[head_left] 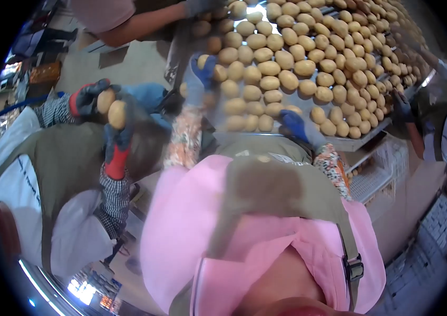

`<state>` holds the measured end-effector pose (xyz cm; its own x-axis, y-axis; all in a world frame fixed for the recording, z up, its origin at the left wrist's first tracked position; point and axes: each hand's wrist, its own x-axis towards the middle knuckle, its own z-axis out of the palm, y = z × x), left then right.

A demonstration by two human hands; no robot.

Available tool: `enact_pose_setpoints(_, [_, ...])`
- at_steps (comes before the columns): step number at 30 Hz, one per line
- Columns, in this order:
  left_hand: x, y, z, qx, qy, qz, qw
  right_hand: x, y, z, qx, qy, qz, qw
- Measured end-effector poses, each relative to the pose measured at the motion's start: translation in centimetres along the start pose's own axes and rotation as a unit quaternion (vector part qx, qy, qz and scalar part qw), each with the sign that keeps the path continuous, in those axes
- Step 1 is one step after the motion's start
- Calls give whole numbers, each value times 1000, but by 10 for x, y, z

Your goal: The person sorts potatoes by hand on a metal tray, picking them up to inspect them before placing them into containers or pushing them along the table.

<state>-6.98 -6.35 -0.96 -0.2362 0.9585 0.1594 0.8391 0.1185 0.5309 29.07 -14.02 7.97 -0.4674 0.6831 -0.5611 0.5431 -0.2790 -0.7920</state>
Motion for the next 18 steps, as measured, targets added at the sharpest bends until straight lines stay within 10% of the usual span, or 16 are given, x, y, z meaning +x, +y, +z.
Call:
enact_pose_setpoints(2, [-24, -2, 10, -132, 58, 6, 990, 7, 52, -50, 33, 24, -108, 993])
enact_pose_setpoints(4, [-49, -11, 27, -293, 88, 17, 952, -10, 49, -127, -26, 255, -116, 960])
enact_pose_setpoints(5, [-49, 22, -9, -557, 10, -180, 810, -14, 46, -183, -102, 326, -172, 924])
enact_pose_setpoints(6, [-53, 60, -50, -750, -74, -349, 557, -23, 46, -240, -186, 378, -219, 880])
enact_pose_setpoints(11, [-60, 97, -78, -734, -46, -311, 603, -86, 57, -400, -436, 559, -81, 700])
enact_pose_setpoints(15, [-66, 96, -78, -726, -68, -321, 605, -80, 60, -379, -651, 413, -71, 633])
enact_pose_setpoints(17, [-76, 89, -59, -752, -88, -339, 559, -40, 21, -266, -412, 359, -182, 818])
enact_pose_setpoints(18, [-81, 72, -32, -686, -83, -243, 681, -23, 2, -203, -253, 303, -193, 898])
